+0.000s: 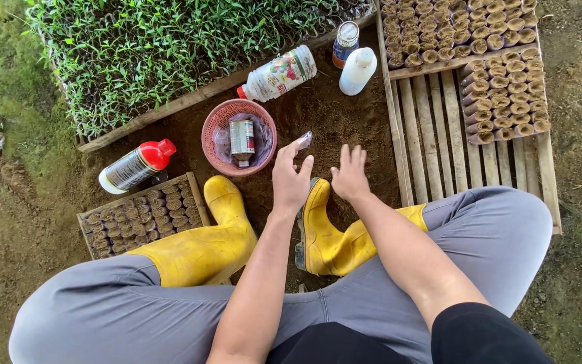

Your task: The person sits cross-legged on the ground and fills small brown seedling pots with soil by hand. They place the filled pots into a wooden tray and occasionally reach for a small packet from a nearby pink bowl.

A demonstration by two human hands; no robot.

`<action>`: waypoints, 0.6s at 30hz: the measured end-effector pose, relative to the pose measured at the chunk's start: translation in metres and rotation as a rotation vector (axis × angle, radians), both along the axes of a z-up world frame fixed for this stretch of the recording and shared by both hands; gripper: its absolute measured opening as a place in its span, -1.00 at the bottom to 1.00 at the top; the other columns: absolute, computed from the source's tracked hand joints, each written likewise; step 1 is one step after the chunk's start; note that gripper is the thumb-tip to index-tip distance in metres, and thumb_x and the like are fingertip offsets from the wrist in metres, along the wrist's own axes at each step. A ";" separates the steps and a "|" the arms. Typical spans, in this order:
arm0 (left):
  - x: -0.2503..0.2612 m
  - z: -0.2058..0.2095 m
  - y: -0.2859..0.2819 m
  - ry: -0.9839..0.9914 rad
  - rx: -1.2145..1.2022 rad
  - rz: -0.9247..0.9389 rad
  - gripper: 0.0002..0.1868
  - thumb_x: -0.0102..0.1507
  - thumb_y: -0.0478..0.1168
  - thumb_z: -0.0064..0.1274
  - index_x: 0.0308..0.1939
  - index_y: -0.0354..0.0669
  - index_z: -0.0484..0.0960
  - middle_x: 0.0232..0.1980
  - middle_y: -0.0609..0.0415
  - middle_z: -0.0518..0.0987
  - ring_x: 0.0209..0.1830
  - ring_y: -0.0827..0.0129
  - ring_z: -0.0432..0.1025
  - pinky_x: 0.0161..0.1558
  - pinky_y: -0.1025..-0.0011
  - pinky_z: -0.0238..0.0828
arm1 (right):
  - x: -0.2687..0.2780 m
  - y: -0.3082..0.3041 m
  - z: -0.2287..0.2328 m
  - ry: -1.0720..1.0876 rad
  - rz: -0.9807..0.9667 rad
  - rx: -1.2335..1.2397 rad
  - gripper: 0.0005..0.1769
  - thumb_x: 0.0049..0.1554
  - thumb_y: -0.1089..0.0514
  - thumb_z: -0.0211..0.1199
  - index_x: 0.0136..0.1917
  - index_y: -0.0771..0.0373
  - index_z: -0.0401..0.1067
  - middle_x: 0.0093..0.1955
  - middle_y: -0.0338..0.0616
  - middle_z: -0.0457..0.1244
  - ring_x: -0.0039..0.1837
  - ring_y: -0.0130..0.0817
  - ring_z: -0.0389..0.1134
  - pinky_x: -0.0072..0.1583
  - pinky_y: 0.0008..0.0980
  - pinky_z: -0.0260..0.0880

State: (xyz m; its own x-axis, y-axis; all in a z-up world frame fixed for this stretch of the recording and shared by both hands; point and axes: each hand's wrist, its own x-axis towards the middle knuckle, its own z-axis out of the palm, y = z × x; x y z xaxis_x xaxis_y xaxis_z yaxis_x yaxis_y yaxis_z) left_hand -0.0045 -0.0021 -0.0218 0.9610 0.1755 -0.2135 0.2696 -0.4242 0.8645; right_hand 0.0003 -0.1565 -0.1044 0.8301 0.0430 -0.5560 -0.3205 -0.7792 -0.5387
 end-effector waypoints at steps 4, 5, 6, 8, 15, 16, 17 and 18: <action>0.000 0.006 0.000 -0.009 -0.009 0.012 -0.58 0.30 -0.20 0.08 0.26 -0.06 0.54 0.16 -0.01 0.52 0.24 0.09 0.45 0.11 0.22 0.48 | 0.007 0.008 0.005 0.012 0.017 0.249 -0.27 0.30 0.29 -0.15 0.68 0.37 -0.21 0.67 0.44 -0.24 0.64 0.36 -0.15 0.56 0.23 -0.05; 0.001 0.007 0.000 0.007 -0.012 0.013 -0.58 0.31 -0.20 0.07 0.27 -0.07 0.53 0.16 -0.01 0.52 0.26 0.09 0.45 0.13 0.22 0.47 | 0.007 0.005 -0.003 -0.080 0.112 0.172 -0.26 0.27 0.30 -0.07 0.68 0.31 -0.13 0.67 0.37 -0.21 0.66 0.27 -0.16 0.58 0.13 -0.07; -0.002 0.007 0.001 0.028 -0.013 0.014 -0.58 0.32 -0.20 0.06 0.27 -0.09 0.53 0.16 -0.01 0.53 0.28 0.08 0.44 0.15 0.21 0.47 | 0.004 0.004 -0.011 -0.166 0.206 0.096 -0.25 0.25 0.31 0.01 0.67 0.25 -0.06 0.68 0.30 -0.17 0.68 0.17 -0.16 0.60 0.03 -0.08; -0.002 0.012 0.003 0.027 -0.016 0.018 -0.58 0.32 -0.20 0.05 0.27 -0.11 0.52 0.16 -0.03 0.53 0.28 0.06 0.44 0.15 0.19 0.47 | 0.010 -0.003 0.001 -0.104 0.359 -0.037 -0.16 0.23 0.16 0.12 0.69 0.09 -0.12 0.72 0.15 -0.27 0.71 0.10 -0.27 0.60 0.07 -0.11; -0.003 0.019 0.000 0.017 -0.023 0.021 -0.58 0.33 -0.19 0.04 0.27 -0.15 0.50 0.13 -0.06 0.55 0.25 0.05 0.47 0.14 0.18 0.48 | -0.001 -0.015 0.010 -0.013 0.885 -0.375 0.49 -0.14 -0.26 0.59 0.72 -0.28 -0.43 0.77 -0.05 -0.55 0.75 -0.05 -0.58 0.62 0.18 -0.49; -0.003 0.022 0.001 0.020 -0.020 0.016 -0.58 0.33 -0.19 0.04 0.27 -0.15 0.50 0.13 -0.06 0.55 0.25 0.05 0.47 0.14 0.18 0.48 | 0.000 -0.014 0.002 -0.011 0.880 -0.371 0.49 -0.14 -0.26 0.59 0.72 -0.28 -0.43 0.77 -0.05 -0.55 0.75 -0.05 -0.58 0.62 0.18 -0.49; -0.002 0.023 0.001 0.019 -0.022 0.012 -0.58 0.33 -0.19 0.04 0.27 -0.16 0.50 0.14 -0.07 0.55 0.25 0.04 0.47 0.14 0.19 0.48 | 0.002 -0.013 -0.006 -0.062 0.890 -0.363 0.54 -0.20 -0.31 0.60 0.71 -0.31 -0.42 0.76 0.00 -0.53 0.74 -0.03 -0.56 0.62 0.18 -0.50; -0.004 0.025 0.001 0.022 -0.025 0.010 -0.58 0.34 -0.18 0.03 0.28 -0.16 0.50 0.14 -0.07 0.55 0.26 0.03 0.47 0.15 0.19 0.48 | 0.001 -0.014 -0.013 -0.109 0.902 -0.356 0.58 -0.27 -0.37 0.62 0.71 -0.34 -0.42 0.76 0.05 -0.50 0.74 0.00 -0.54 0.62 0.17 -0.50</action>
